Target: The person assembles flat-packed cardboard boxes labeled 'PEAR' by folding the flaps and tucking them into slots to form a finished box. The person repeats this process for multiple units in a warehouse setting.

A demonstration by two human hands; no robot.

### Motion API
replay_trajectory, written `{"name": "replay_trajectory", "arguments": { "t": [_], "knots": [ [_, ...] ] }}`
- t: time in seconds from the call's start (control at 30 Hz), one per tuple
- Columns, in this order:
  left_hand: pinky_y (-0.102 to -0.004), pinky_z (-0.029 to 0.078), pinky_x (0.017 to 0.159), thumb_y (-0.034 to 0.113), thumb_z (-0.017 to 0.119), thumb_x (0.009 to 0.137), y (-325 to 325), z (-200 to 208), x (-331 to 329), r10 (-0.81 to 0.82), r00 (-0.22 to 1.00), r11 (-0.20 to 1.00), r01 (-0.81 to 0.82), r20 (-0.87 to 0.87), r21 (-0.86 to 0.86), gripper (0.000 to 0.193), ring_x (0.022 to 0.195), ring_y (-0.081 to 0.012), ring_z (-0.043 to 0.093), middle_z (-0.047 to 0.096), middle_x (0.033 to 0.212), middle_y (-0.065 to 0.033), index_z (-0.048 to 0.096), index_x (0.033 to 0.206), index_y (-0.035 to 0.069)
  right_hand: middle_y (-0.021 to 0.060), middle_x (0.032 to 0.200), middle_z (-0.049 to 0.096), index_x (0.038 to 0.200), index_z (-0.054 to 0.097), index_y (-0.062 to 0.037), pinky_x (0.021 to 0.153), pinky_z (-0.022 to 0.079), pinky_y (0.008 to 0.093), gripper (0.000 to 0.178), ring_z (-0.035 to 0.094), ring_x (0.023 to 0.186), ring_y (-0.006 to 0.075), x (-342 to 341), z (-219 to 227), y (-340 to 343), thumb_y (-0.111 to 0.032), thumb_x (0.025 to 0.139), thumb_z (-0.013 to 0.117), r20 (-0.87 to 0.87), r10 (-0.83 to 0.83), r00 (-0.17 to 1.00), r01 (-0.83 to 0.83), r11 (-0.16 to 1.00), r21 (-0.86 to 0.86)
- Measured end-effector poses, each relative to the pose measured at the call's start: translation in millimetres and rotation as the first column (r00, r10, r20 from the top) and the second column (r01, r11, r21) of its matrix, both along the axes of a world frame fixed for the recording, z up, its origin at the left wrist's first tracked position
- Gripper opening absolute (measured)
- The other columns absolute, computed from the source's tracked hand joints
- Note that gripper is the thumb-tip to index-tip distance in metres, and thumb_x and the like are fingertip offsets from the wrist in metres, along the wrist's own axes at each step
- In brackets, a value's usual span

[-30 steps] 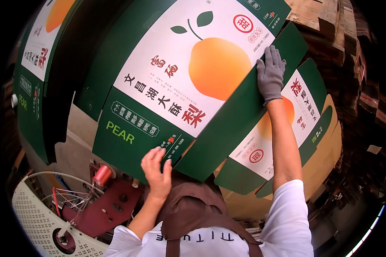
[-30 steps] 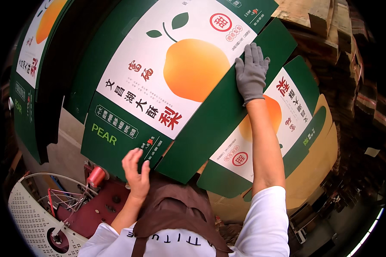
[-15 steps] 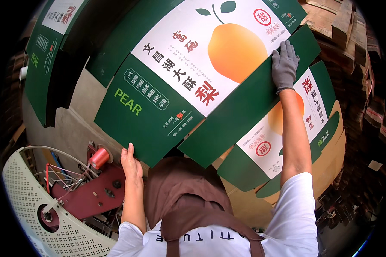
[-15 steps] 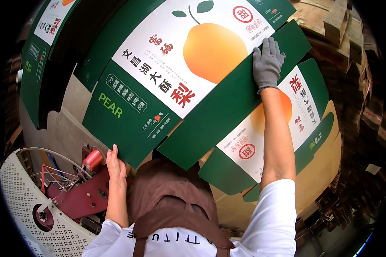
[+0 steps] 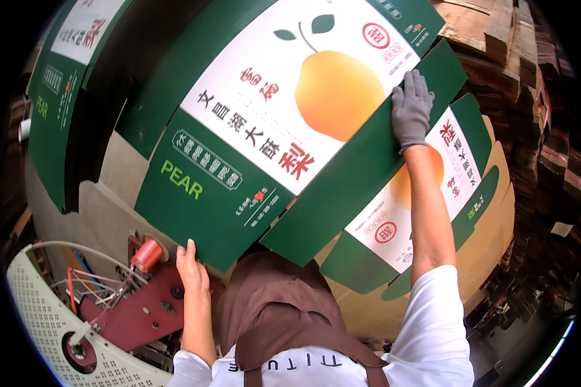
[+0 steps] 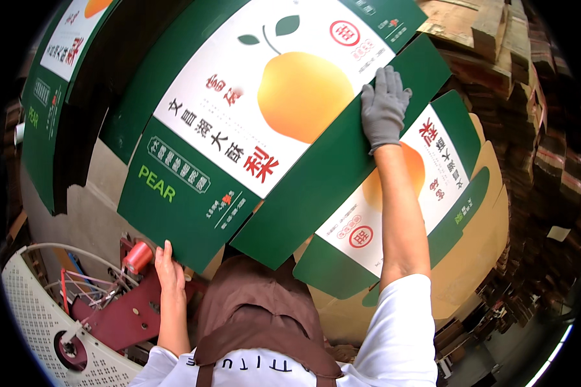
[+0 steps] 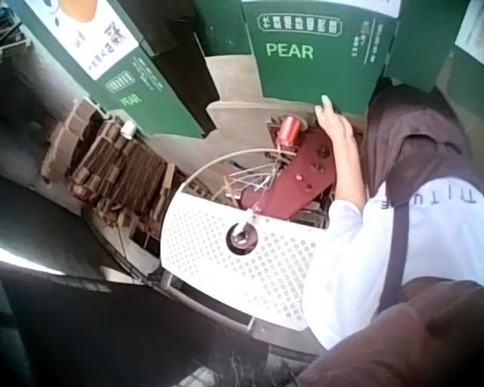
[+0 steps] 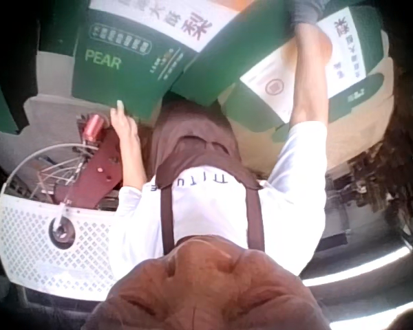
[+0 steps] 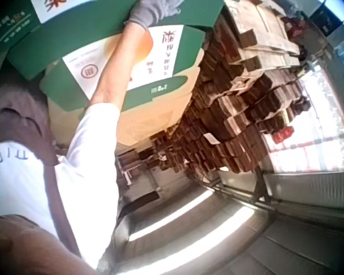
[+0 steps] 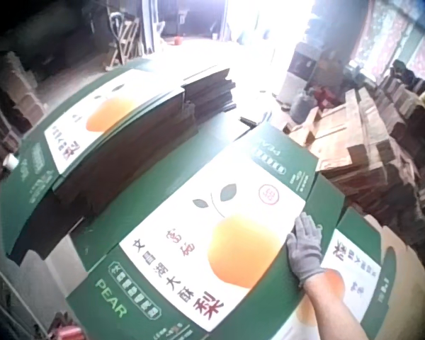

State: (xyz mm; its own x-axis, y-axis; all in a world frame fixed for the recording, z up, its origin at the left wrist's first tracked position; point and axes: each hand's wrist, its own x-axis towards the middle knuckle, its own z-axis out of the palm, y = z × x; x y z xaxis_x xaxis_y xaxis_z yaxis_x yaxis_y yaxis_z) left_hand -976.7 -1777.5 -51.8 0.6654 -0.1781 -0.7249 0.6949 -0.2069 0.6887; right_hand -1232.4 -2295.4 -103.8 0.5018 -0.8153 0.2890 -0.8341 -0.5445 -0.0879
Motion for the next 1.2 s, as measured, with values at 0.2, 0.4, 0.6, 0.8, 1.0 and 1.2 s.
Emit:
{"name": "replay_trajectory", "arguments": {
  "t": [0.2, 0.4, 0.6, 0.8, 1.0, 1.2],
  "knots": [
    [-0.0355, 0.036, 0.106, 0.007, 0.054, 0.097, -49.5, 18.2, 7.9, -0.500, 0.586, 0.821, 0.087, 0.638, 0.564, 0.036, 0.117, -0.0219, 0.050, 0.053, 0.126, -0.0109, 0.047, 0.130, -0.002, 0.0183, 0.146, 0.043, 0.137, 0.046, -0.0042, 0.111, 0.022, 0.0607, 0.054, 0.037, 0.137, 0.0348, 0.1, 6.2, 3.4, -0.032, 0.091, 0.055, -0.031, -0.049, 0.998, 0.051, 0.996, 0.066],
    [-0.0477, 0.033, 0.106, 0.007, 0.061, 0.086, -300.5, 10.9, 3.2, -0.523, -0.315, 0.453, 0.684, 0.792, 0.572, 0.036, 0.118, -0.0342, 0.049, 0.055, 0.124, -0.0143, 0.055, 0.121, 0.004, 0.0165, 0.146, 0.043, 0.137, 0.045, -0.0048, 0.112, 0.021, 0.0593, 0.056, 0.038, 0.136, 0.0333, 0.9, 15.0, -0.8, -0.032, 0.090, 0.056, 0.004, -0.054, 0.999, 0.054, 0.996, 0.074],
    [-0.0472, 0.029, 0.110, 0.021, 0.058, 0.092, -358.6, -9.4, 7.5, -0.588, -0.502, 0.314, 0.581, 0.634, 0.751, 0.040, 0.126, -0.0297, 0.043, 0.050, 0.133, -0.0112, 0.051, 0.128, 0.006, 0.0203, 0.150, 0.033, 0.143, 0.040, -0.0091, 0.112, 0.014, 0.0662, 0.063, 0.028, 0.141, 0.0372, 57.0, 52.9, 89.8, -0.044, 0.092, 0.052, -0.082, 0.126, 0.989, -0.094, 0.942, 0.322],
    [-0.0495, 0.029, 0.110, 0.015, 0.056, 0.091, -362.8, -13.5, 4.0, -0.619, -0.514, 0.239, 0.597, 0.594, 0.766, 0.044, 0.126, -0.0327, 0.042, 0.049, 0.134, -0.0131, 0.046, 0.132, 0.005, 0.0146, 0.152, 0.034, 0.144, 0.042, -0.0143, 0.113, 0.010, 0.0657, 0.064, 0.027, 0.143, 0.0323, 53.8, 52.9, 37.1, -0.051, 0.092, 0.047, -0.079, 0.230, 0.970, -0.185, 0.908, 0.375],
    [-0.0493, 0.029, 0.109, 0.017, 0.057, 0.092, -360.5, -14.3, 4.9, -0.621, -0.537, 0.232, 0.571, 0.571, 0.788, 0.042, 0.126, -0.0303, 0.043, 0.050, 0.134, -0.0111, 0.048, 0.132, 0.007, 0.0158, 0.150, 0.037, 0.141, 0.046, -0.0125, 0.111, 0.012, 0.0652, 0.061, 0.028, 0.143, 0.0323, 46.0, 34.5, -99.8, -0.049, 0.093, 0.049, -0.125, 0.105, 0.987, -0.085, 0.983, 0.161],
    [-0.0484, 0.031, 0.106, 0.014, 0.055, 0.091, -360.0, -15.4, 3.1, -0.594, -0.540, 0.249, 0.581, 0.596, 0.775, 0.040, 0.124, -0.0328, 0.044, 0.050, 0.133, -0.0122, 0.049, 0.130, 0.007, 0.0132, 0.147, 0.042, 0.138, 0.048, -0.0127, 0.109, 0.014, 0.0659, 0.058, 0.033, 0.139, 0.0314, 44.2, 19.8, -129.6, -0.049, 0.093, 0.049, -0.096, -0.104, 0.990, 0.100, 0.994, -0.043]
  ]
}}
